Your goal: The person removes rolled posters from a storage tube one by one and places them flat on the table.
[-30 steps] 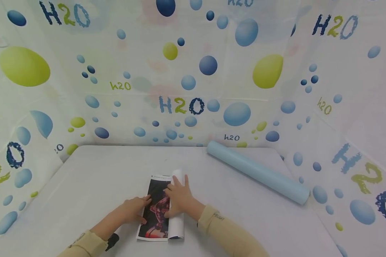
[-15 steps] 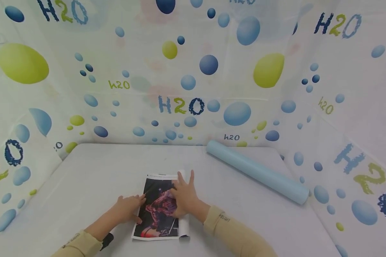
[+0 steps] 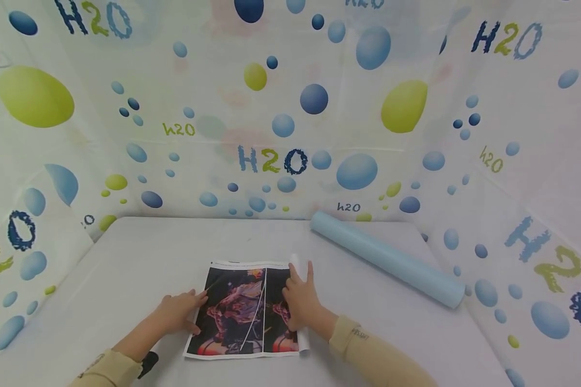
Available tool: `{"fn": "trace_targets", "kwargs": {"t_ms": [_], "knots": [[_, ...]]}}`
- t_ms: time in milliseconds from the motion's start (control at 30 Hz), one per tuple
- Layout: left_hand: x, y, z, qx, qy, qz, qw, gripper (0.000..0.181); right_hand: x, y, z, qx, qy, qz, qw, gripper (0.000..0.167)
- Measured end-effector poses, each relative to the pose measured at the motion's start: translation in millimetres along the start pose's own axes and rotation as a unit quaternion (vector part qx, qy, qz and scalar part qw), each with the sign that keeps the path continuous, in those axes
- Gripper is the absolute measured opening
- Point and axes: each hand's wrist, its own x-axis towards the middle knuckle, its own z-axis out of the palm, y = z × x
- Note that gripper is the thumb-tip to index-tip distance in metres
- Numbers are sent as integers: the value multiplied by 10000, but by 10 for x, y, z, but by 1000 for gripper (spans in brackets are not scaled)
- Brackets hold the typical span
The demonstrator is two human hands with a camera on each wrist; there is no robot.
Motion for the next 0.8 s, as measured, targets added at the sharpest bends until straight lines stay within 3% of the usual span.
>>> {"fn": "trace_targets", "kwargs": {"t_ms": [267,400,567,667,800], "knots": [[11,-59,-41,8,-58,-50,10000,72,-136,240,148,159,68,123,9998,85],[21,-68,-52,41,-26,-42,10000,72,-192,385,210,849,-71,170,9962,88],[53,-96,-32,99,48,-10,9999,72,-253,562,300,2257,-503,79,9729,105],[81,-106,-22,209,115,32,9997,73,-286,626,394,2677,-749,-62,9606,117],[125,-107,-16,351,179,102,9992,74,-305,671,525,2885,-791,-167,9541,125]]}}
